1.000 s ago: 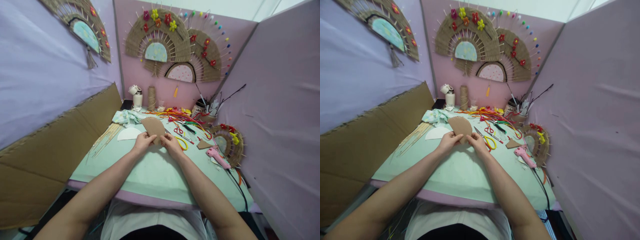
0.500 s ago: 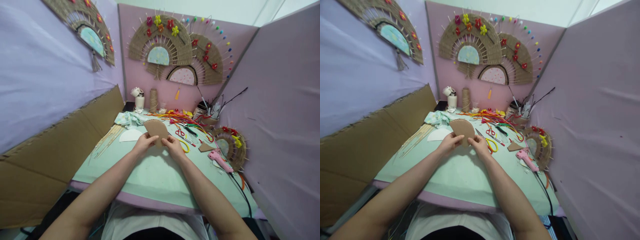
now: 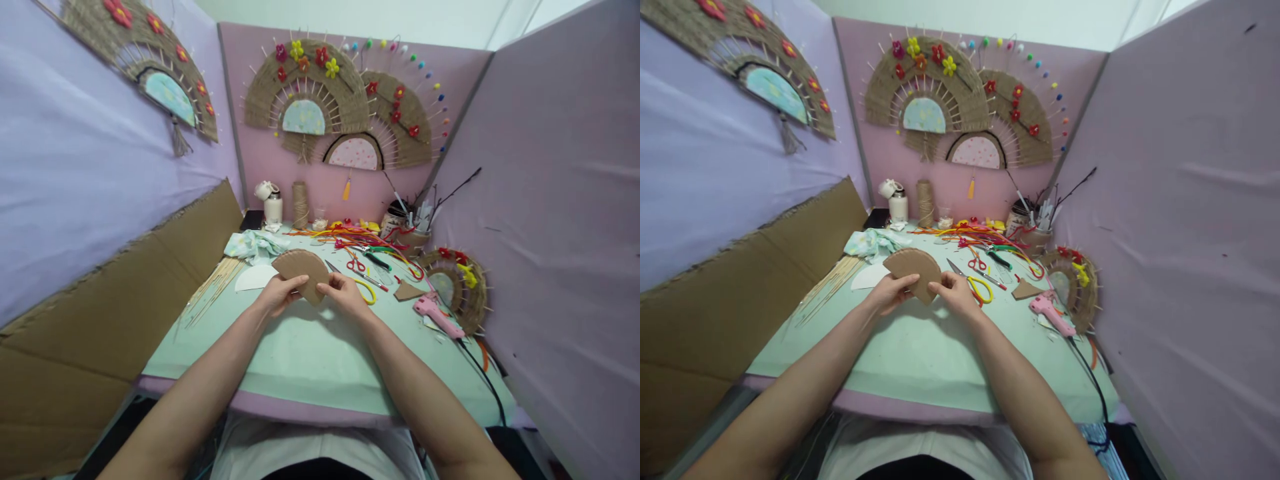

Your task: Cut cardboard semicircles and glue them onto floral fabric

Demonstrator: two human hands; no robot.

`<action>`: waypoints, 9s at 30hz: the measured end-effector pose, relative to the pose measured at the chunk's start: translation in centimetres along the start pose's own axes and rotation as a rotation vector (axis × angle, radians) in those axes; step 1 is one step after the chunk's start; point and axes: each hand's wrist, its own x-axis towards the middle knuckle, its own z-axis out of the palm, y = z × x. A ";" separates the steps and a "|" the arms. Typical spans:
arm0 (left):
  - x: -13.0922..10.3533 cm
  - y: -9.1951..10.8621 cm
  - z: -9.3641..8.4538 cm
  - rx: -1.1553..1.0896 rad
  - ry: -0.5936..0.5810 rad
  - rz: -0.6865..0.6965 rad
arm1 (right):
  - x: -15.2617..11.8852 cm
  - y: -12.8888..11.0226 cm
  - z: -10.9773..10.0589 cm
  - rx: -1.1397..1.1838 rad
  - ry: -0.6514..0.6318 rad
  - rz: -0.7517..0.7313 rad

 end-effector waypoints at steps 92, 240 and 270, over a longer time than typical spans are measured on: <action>0.5 1.9 -1.2 -0.442 0.210 0.310 | -3.3 -2.2 3.1 -0.602 0.087 -0.129; -0.1 1.1 -3.1 0.381 -0.165 0.046 | -4.4 -5.0 -2.6 -1.137 -0.155 0.010; -1.5 1.6 -1.8 0.488 -0.489 0.119 | -6.1 -6.9 -4.4 -1.279 -0.239 0.010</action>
